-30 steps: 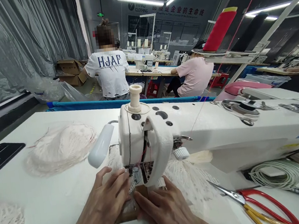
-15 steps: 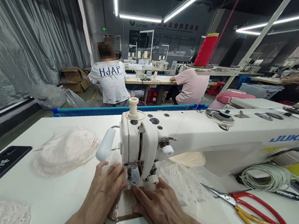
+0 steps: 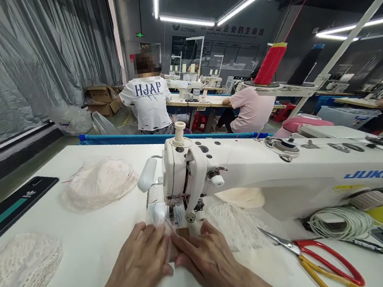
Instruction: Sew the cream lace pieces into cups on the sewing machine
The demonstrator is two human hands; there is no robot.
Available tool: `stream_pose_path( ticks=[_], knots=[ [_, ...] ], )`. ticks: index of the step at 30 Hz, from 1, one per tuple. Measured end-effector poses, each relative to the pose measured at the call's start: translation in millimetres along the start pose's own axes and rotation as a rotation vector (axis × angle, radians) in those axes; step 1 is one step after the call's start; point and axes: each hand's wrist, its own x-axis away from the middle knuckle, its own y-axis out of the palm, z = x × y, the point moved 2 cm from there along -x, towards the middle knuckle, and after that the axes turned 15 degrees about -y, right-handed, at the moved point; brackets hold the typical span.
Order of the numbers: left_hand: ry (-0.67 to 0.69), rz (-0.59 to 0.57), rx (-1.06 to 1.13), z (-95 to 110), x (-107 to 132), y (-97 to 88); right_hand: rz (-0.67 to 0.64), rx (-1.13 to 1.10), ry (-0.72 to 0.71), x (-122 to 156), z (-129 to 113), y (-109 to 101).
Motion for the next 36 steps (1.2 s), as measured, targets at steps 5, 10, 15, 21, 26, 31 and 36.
stream_pose_path(
  ticks=[5,10,15,21,26,31,36],
  knots=[
    [0.089,-0.042,0.103,-8.7,-6.5,0.7,-0.018,0.012,0.04,5.2,6.2,-0.8],
    [0.065,0.066,0.194,-11.9,-22.2,10.0,-0.015,0.075,0.101,6.1,13.3,7.7],
    [0.054,0.159,0.188,-16.2,-24.6,15.6,0.004,0.079,0.098,2.6,15.8,7.8],
    [-0.011,0.025,0.221,-3.7,-9.0,4.6,0.013,-0.061,0.056,2.7,15.6,-1.6],
    [-0.058,-0.021,0.263,14.3,1.9,-5.8,0.058,-0.124,0.004,5.8,14.8,-6.1],
    [-0.041,0.032,0.204,14.4,3.1,-0.1,0.065,-0.12,-0.033,6.0,15.4,-2.7],
    [-0.014,0.069,0.174,13.3,1.2,1.5,0.079,-0.104,-0.021,5.4,14.6,0.5]
  ],
)
